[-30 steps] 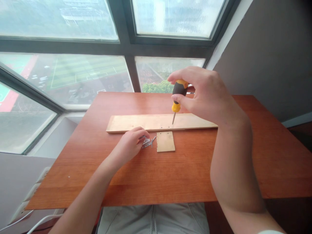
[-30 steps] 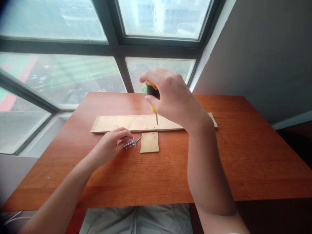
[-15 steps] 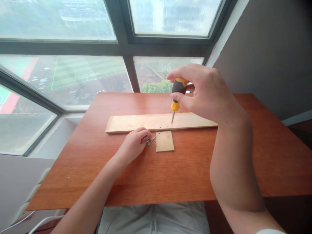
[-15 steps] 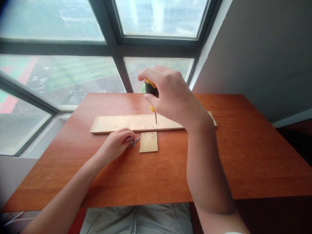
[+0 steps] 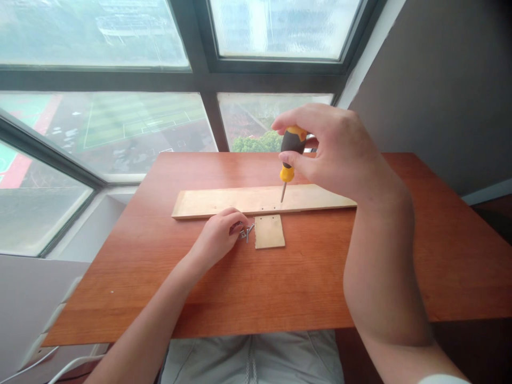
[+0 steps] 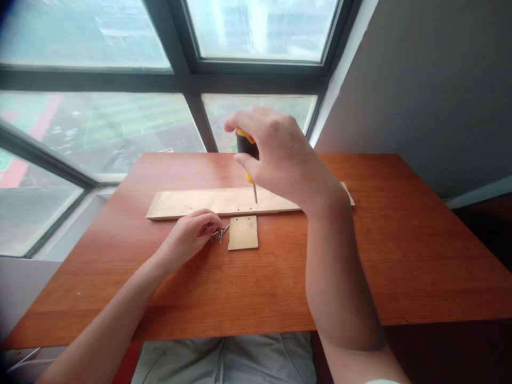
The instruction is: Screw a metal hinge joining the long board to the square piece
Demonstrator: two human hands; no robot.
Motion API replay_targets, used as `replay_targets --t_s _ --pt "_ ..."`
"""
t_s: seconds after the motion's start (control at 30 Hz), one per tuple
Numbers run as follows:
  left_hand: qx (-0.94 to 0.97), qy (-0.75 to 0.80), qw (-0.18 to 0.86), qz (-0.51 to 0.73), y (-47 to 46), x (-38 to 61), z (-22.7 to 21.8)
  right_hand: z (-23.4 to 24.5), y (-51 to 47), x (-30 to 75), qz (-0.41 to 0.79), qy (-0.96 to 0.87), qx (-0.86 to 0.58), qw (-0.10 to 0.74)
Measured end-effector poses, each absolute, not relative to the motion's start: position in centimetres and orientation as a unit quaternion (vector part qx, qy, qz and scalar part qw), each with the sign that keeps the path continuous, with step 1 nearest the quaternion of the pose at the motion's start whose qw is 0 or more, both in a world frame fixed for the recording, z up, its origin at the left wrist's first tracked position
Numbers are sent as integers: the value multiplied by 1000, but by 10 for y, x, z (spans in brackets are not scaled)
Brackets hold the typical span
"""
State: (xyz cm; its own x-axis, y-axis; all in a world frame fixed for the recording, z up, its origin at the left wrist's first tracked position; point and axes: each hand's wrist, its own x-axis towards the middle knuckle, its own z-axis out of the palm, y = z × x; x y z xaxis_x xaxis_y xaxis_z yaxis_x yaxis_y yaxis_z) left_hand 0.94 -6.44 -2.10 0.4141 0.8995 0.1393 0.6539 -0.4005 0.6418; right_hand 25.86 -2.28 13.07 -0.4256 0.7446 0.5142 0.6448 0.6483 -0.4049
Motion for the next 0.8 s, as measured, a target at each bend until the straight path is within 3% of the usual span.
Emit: replay_targets --t_s 0.5,0.8 --pt "801 471 268 253 -66 9 -22 130 -22 258 59 -846 -410 336" --pt "784 501 213 298 -56 -10 -7 129 -22 258 61 -845 -411 337"
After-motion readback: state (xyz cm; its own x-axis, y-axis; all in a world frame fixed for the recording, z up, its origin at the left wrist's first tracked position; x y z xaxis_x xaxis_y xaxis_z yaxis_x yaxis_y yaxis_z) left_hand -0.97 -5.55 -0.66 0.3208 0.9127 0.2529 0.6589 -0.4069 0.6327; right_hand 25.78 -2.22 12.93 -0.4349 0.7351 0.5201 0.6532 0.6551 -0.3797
